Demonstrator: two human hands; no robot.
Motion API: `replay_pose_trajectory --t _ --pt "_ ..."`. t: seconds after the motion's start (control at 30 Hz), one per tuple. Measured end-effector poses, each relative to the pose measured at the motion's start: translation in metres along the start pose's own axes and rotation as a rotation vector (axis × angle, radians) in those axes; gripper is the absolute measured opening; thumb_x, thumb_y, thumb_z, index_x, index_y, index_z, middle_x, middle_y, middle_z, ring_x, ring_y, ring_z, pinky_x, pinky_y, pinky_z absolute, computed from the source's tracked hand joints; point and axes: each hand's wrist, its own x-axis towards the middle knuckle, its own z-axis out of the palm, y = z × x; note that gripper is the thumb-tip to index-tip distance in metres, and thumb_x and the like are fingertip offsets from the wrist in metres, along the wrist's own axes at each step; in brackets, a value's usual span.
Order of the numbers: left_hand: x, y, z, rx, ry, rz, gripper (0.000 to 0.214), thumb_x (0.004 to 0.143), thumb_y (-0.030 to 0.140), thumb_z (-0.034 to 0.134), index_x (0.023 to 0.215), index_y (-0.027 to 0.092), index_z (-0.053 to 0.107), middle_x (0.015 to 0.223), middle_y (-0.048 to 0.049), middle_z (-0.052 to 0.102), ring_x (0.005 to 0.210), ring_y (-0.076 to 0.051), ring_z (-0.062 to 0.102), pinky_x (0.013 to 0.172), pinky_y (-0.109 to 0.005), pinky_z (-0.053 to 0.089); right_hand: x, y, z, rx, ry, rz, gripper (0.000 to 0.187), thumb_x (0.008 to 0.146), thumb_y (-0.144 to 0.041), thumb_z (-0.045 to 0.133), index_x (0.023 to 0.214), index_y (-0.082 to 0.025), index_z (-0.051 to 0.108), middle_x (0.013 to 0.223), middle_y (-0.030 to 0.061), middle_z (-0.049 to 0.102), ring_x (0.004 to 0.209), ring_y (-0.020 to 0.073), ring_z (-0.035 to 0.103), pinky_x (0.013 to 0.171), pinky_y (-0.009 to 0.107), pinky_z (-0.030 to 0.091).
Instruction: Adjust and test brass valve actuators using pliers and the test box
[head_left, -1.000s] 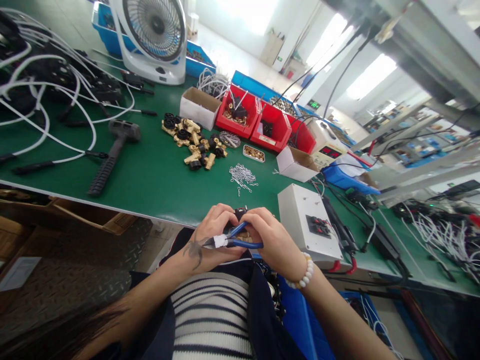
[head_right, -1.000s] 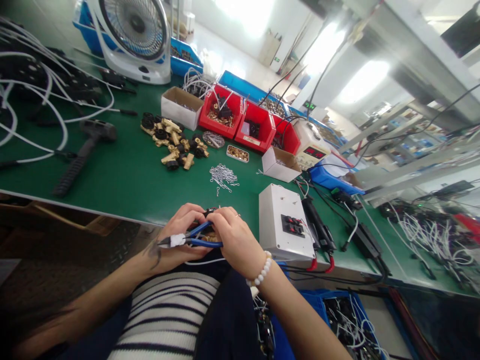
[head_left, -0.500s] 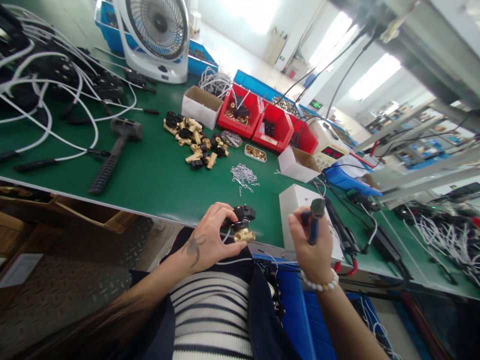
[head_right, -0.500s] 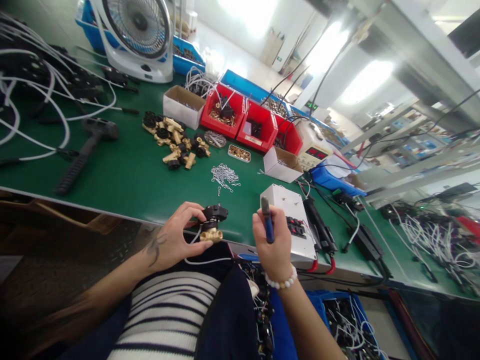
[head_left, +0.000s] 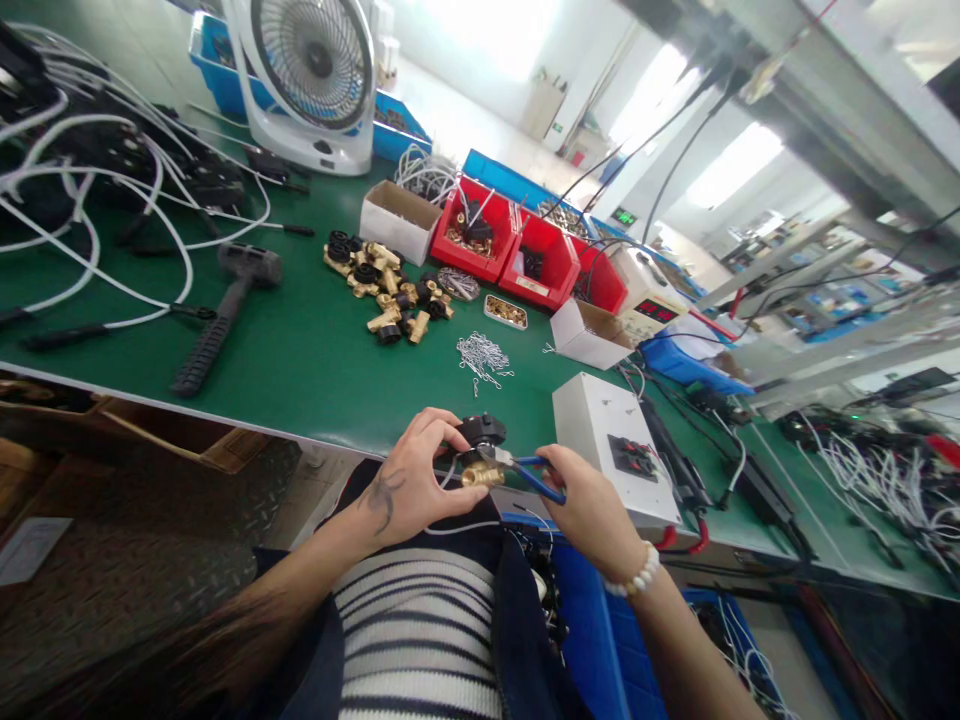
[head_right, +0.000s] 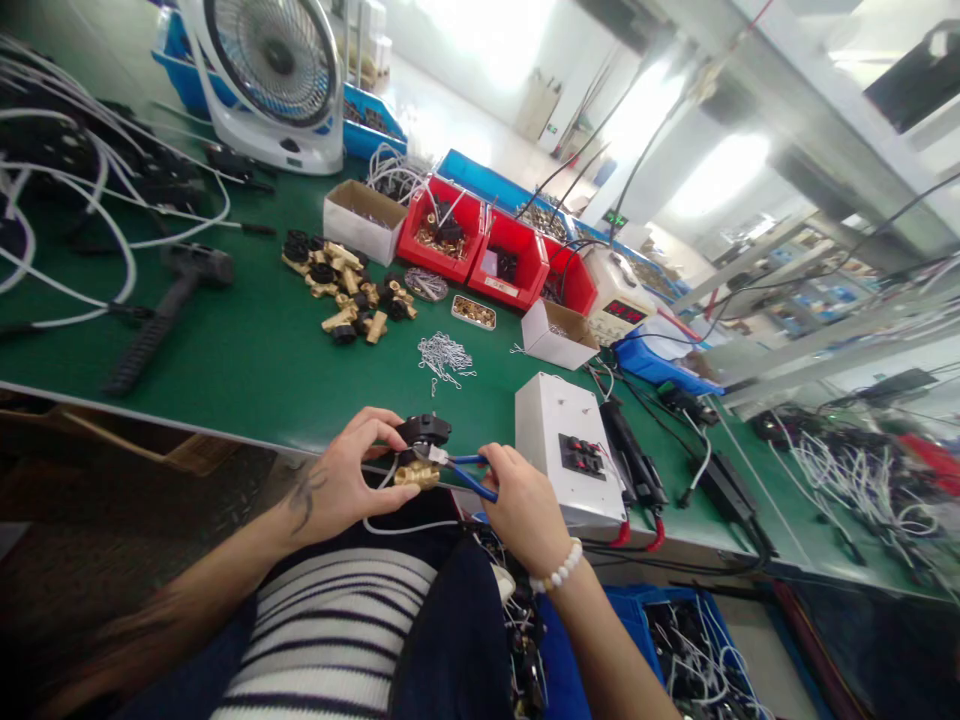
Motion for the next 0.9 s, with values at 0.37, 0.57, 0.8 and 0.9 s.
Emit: replay_pose_trajectory --t 0.37,0.57,0.8,0.9 --pt "-0.0003 -0.0021 0.0008 0.006 0.016 -0.001 0.031 0.067 0.021 0.076 0.090 0.018 0.055 0.112 -0.0100 0.053 0.108 -0.026 0.056 0.086 -0.043 0.055 0.0009 -0.0015 0.0026 -0.017 0.037 -0.032 0.013 0.076 -0.014 0.051 0.083 -0.021 0.059 0.067 0.0001 0.059 0.056 0.0163 0.054 0.054 0.027 0.039" --pt "0.0004 -0.0016 0.0021 0.013 0.006 0.015 0.032 0.065 0.020 0.077 0.088 0.019 0.054 0.113 -0.0096 0.054 0.109 -0.026 0.055 0.090 -0.045 0.054 0.0016 -0.0006 0.0004 0.052 0.461 0.030 0.003 0.086 -0.023 0.050 0.087 -0.022 0.053 0.068 -0.0017 0.054 0.056 0.0145 0.051 0.056 0.026 0.042" --pt "0.0005 -0.0039 0.0012 0.016 0.004 0.012 0.032 0.065 0.021 0.077 0.087 0.019 0.054 0.112 -0.0089 0.053 0.106 -0.025 0.056 0.086 -0.043 0.055 0.0035 0.0027 0.0040 -0.045 0.199 -0.075 0.009 0.084 -0.018 0.050 0.088 -0.022 0.056 0.073 0.0012 0.059 0.063 0.0165 0.056 0.059 0.027 0.042" --pt "0.0001 -0.0038 0.0009 0.017 -0.004 0.015 0.032 0.065 0.022 0.077 0.087 0.020 0.053 0.112 -0.0086 0.053 0.106 -0.025 0.057 0.087 -0.043 0.055 0.0026 0.0054 0.0057 -0.042 0.421 -0.021 0.009 0.087 -0.020 0.046 0.094 -0.021 0.052 0.074 0.0010 0.057 0.063 0.0166 0.054 0.061 0.028 0.043"
